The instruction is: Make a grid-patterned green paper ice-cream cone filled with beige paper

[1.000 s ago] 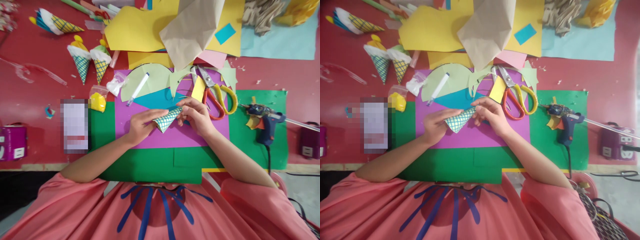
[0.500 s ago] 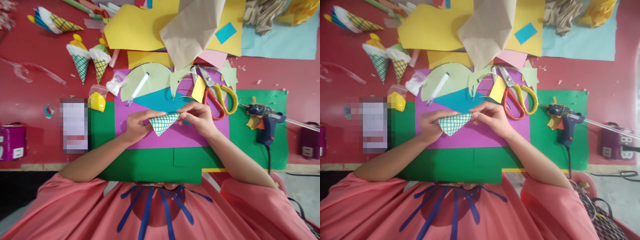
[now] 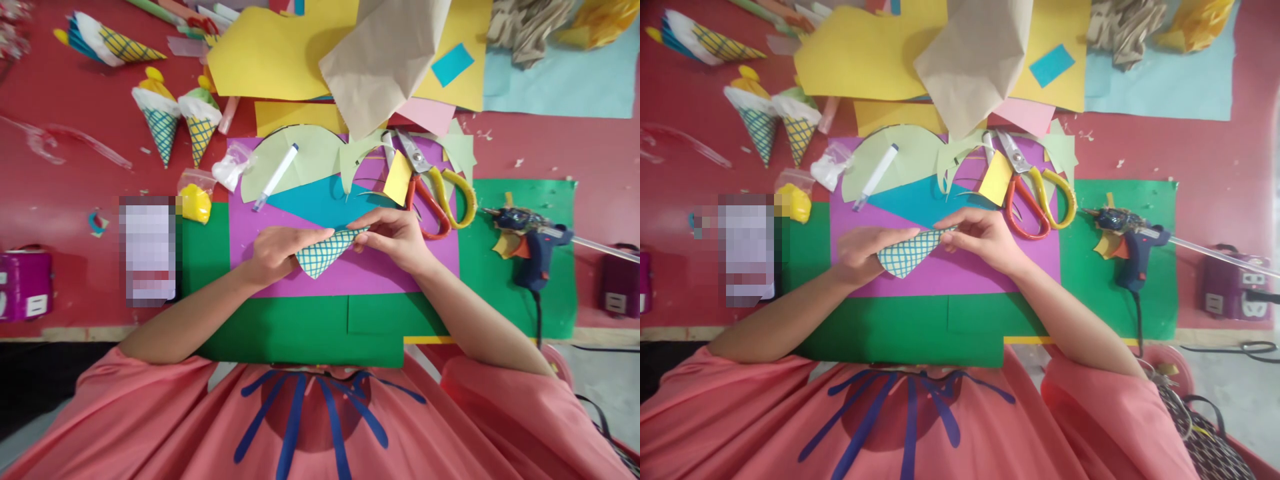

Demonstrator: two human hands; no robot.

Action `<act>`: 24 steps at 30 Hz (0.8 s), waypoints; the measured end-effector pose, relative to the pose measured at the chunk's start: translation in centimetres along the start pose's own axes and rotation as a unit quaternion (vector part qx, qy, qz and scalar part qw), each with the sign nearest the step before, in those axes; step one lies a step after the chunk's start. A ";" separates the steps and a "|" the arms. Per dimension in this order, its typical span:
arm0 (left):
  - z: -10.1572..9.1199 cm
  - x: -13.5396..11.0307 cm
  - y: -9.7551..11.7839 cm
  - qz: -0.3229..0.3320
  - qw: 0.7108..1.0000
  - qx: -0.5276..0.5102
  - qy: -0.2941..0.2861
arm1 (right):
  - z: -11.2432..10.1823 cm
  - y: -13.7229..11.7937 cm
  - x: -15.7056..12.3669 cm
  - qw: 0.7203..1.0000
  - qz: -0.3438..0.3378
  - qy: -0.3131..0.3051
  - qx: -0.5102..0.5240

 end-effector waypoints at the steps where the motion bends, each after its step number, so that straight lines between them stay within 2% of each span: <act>1: 0.0 0.0 0.0 -0.001 1.000 0.001 -0.001 | 0.0 0.0 0.0 1.000 0.001 -0.001 0.000; 8: 0.0 -0.1 0.0 -0.023 1.000 0.003 0.008 | 0.2 0.0 0.2 1.000 -0.008 0.001 0.017; 14: -0.2 0.2 0.2 -0.003 1.000 -0.008 0.025 | 0.4 -0.3 0.3 0.999 -0.033 -0.013 0.020; 24: 0.2 0.8 -0.1 0.037 0.997 -0.064 0.008 | 0.8 -0.8 0.3 0.997 -0.065 -0.045 -0.002</act>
Point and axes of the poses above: each hand's wrist, its own x-axis towards the middle knuckle, its own z-axis out of the palm, y = z × x, the point moved 3 cm from there along x, towards the middle knuckle, and after that the axes turned 6 degrees about -y, right-handed, at the moved point
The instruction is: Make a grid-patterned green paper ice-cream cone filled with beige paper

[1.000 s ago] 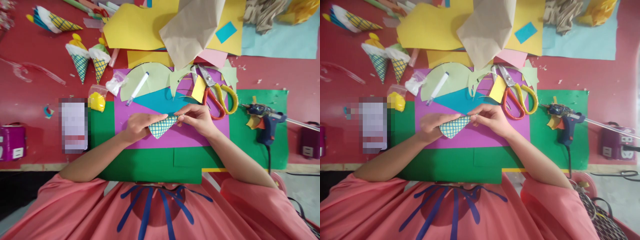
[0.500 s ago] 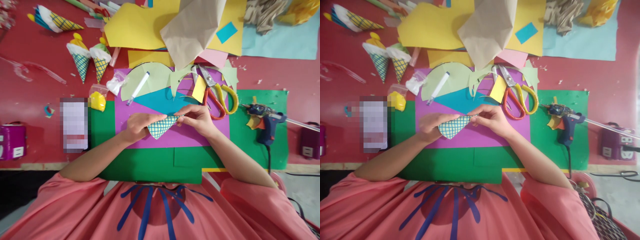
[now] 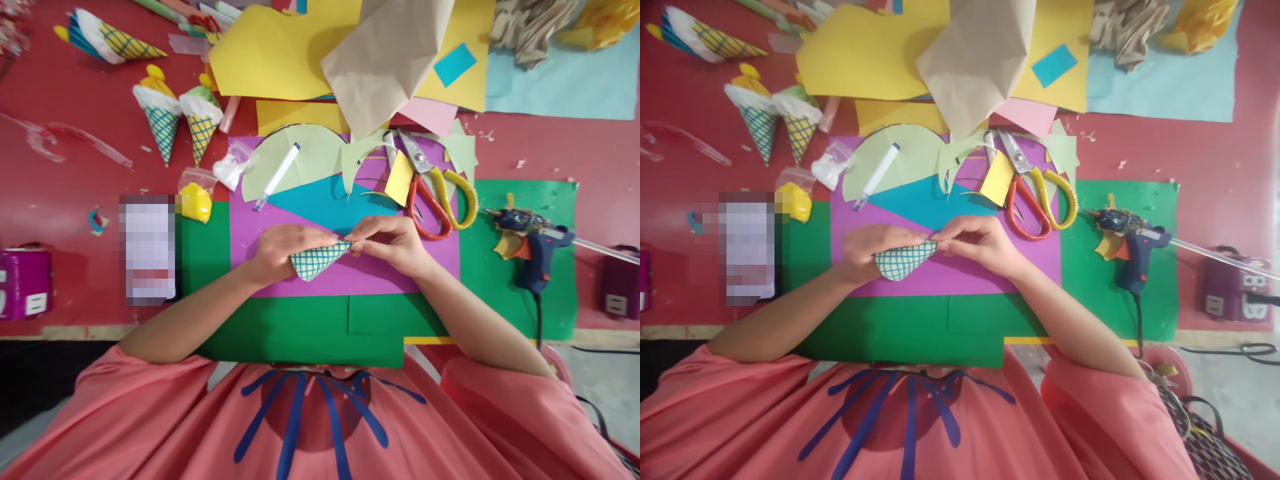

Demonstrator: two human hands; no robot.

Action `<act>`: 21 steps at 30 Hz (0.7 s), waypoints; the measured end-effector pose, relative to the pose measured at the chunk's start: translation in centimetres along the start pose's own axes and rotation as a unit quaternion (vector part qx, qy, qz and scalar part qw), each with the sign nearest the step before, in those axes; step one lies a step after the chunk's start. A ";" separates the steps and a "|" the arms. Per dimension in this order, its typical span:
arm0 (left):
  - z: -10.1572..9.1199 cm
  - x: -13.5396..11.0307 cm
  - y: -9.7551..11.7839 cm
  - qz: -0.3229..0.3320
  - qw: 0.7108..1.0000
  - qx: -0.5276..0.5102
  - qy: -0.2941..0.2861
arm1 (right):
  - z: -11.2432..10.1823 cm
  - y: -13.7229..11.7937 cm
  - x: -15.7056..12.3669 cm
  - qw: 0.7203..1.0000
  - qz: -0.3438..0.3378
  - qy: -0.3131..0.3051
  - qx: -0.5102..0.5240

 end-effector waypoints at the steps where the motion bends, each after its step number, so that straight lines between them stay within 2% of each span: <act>1: 0.0 0.0 0.0 0.007 1.000 0.002 -0.003 | 0.0 0.0 0.0 1.000 0.000 -0.003 -0.004; 4: -0.1 -0.2 0.2 0.019 1.000 0.021 0.002 | 0.0 0.1 -0.1 1.000 0.010 -0.001 -0.014; 8: -0.2 -0.5 0.3 0.001 0.999 0.047 0.007 | -0.2 0.3 -0.3 0.999 0.027 0.022 -0.011; 21: -0.2 -0.5 0.2 -0.015 0.999 0.031 0.006 | -0.7 -0.1 -0.4 0.998 0.039 0.041 -0.015</act>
Point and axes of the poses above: each hand's wrist, its own x-axis towards the middle knuckle, its own z-axis out of the palm, y = z × x, the point moved 3 cm from there along x, towards the middle knuckle, and after that the axes turned 6 degrees about -y, right-handed, at the moved point
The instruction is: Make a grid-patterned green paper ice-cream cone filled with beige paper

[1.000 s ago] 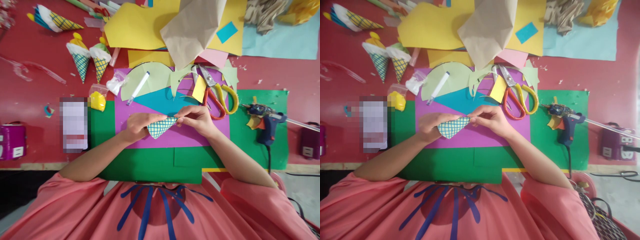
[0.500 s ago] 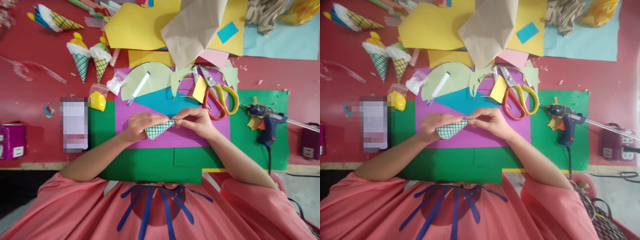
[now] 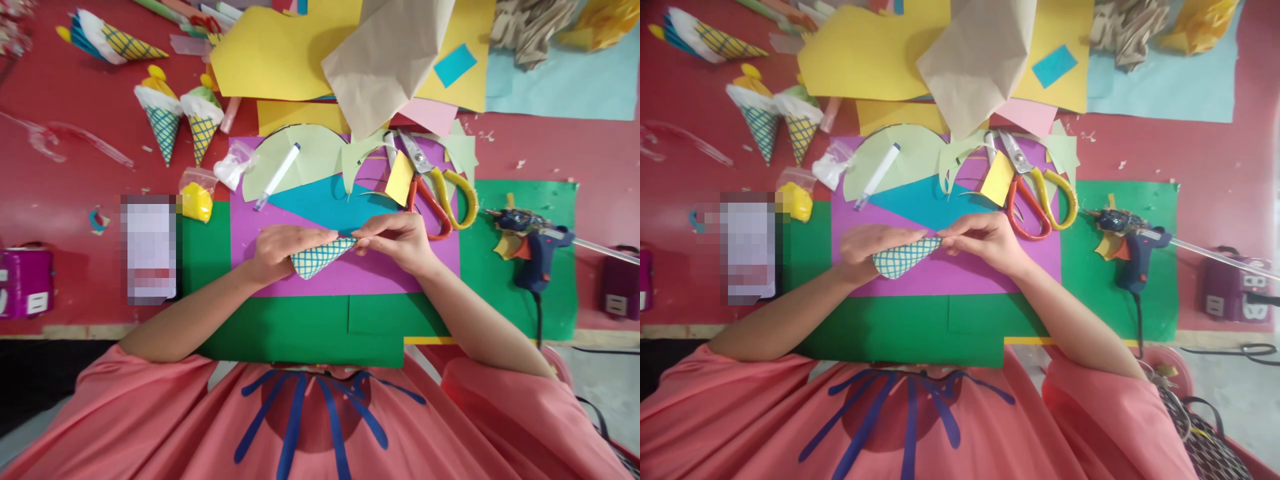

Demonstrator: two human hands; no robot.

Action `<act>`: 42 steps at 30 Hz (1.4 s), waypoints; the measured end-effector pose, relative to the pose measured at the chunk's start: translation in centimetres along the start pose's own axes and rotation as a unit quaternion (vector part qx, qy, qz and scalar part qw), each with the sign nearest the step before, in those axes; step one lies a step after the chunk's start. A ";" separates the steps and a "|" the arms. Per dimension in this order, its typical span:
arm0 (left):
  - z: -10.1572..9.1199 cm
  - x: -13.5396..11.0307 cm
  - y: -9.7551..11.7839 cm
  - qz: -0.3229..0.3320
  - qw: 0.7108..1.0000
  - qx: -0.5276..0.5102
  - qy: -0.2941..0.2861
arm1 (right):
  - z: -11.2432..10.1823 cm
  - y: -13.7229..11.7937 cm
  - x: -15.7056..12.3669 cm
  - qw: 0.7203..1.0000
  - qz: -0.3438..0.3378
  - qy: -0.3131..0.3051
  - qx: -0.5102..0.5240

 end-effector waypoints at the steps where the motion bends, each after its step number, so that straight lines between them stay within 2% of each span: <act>1: 0.0 0.0 -0.1 -0.014 1.000 -0.009 0.007 | -0.1 0.0 0.0 1.000 -0.008 -0.002 0.003; 5: 0.0 -0.2 -0.4 -0.061 0.996 -0.028 0.058 | -0.6 0.0 0.1 1.000 -0.011 0.006 0.009; 9: 0.0 -0.3 -0.5 -0.069 0.993 -0.005 0.095 | -1.0 0.1 0.1 1.000 -0.005 0.016 0.017; 14: 0.1 -0.1 -0.5 -0.045 0.994 -0.006 0.103 | -1.0 0.2 0.1 1.000 0.006 0.015 0.022; 22: -0.1 0.0 -0.5 -0.042 0.993 0.014 0.109 | -1.1 0.2 0.2 0.999 0.016 0.005 0.037; 25: -0.2 0.1 -0.4 -0.031 0.994 0.027 0.102 | -0.9 0.2 0.2 0.998 0.030 0.002 0.048; 31: -0.4 0.0 -0.1 -0.001 0.996 0.069 0.051 | -0.3 0.0 0.2 0.996 0.055 -0.032 0.068; 42: -0.2 0.2 -0.2 0.021 1.000 0.019 0.012 | -0.1 -0.3 0.5 0.997 0.010 -0.066 0.028</act>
Point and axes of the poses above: each hand's wrist, its own x-axis towards the middle knuckle, its own z-axis out of the palm, y = z × x, the point moved 3 cm from there along x, towards the middle knuckle, and after that the axes turned 6 degrees about -y, right-handed, at the moved point
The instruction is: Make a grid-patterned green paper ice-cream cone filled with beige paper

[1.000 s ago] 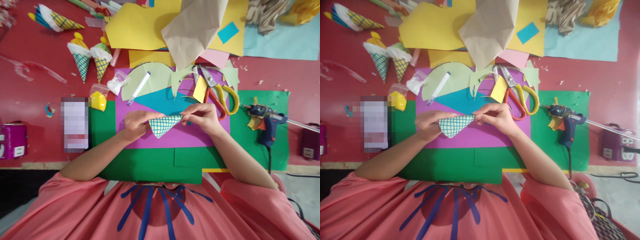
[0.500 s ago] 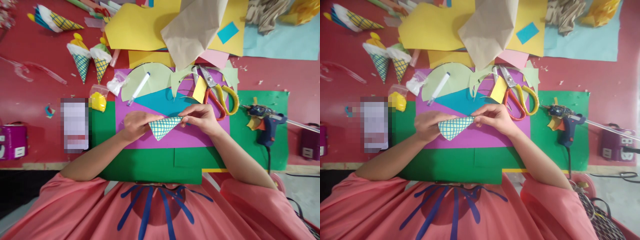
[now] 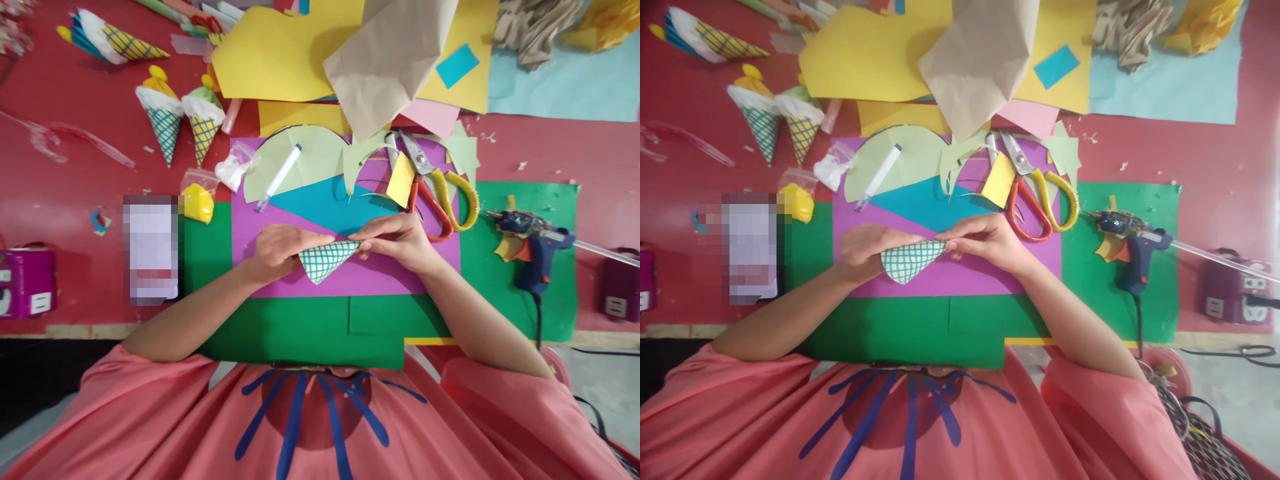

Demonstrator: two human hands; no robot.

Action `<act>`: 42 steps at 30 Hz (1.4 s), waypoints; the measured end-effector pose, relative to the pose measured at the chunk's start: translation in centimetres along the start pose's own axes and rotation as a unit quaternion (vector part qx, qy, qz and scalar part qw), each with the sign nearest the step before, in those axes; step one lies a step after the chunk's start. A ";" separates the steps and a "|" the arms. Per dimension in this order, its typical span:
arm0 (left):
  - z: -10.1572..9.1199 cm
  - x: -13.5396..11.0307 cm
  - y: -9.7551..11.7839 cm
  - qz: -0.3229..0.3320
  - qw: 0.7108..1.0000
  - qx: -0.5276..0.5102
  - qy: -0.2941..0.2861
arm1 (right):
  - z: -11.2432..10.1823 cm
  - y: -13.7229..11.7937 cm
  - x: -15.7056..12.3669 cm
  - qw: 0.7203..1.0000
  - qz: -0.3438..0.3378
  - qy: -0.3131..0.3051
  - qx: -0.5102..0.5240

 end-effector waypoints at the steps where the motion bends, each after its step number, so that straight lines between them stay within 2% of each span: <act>1: 0.0 0.0 0.0 0.000 1.000 0.005 -0.005 | 0.0 0.0 0.0 1.000 0.002 0.002 -0.002; 8: -0.2 -0.5 0.0 0.012 0.998 0.054 -0.008 | -0.4 0.6 -0.2 0.996 0.049 0.067 0.031; 13: -0.3 0.0 0.4 0.061 0.990 0.126 -0.008 | -0.2 0.9 0.0 0.992 0.079 0.073 0.072; 19: -0.4 0.4 1.0 0.116 0.961 0.249 -0.021 | 0.5 1.3 -0.1 0.975 0.155 0.099 0.121; 23: -0.5 0.3 1.0 0.126 0.958 0.254 -0.032 | 0.7 1.6 -0.1 0.964 0.191 0.102 0.157; 37: -0.6 0.3 0.4 0.093 0.964 0.247 -0.031 | 0.2 1.3 0.0 0.978 0.136 0.109 0.117; 42: -0.7 0.6 0.5 0.082 0.967 0.241 -0.030 | 0.3 1.5 0.0 0.976 0.140 0.101 0.130</act>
Point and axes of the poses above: each hand's wrist, its own x-axis towards the middle knuckle, its own z-axis out of the palm, y = z × x, the point moved 3 cm from there along x, towards the middle knuckle, and after that the axes turned 6 degrees about -y, right-handed, at the moved point
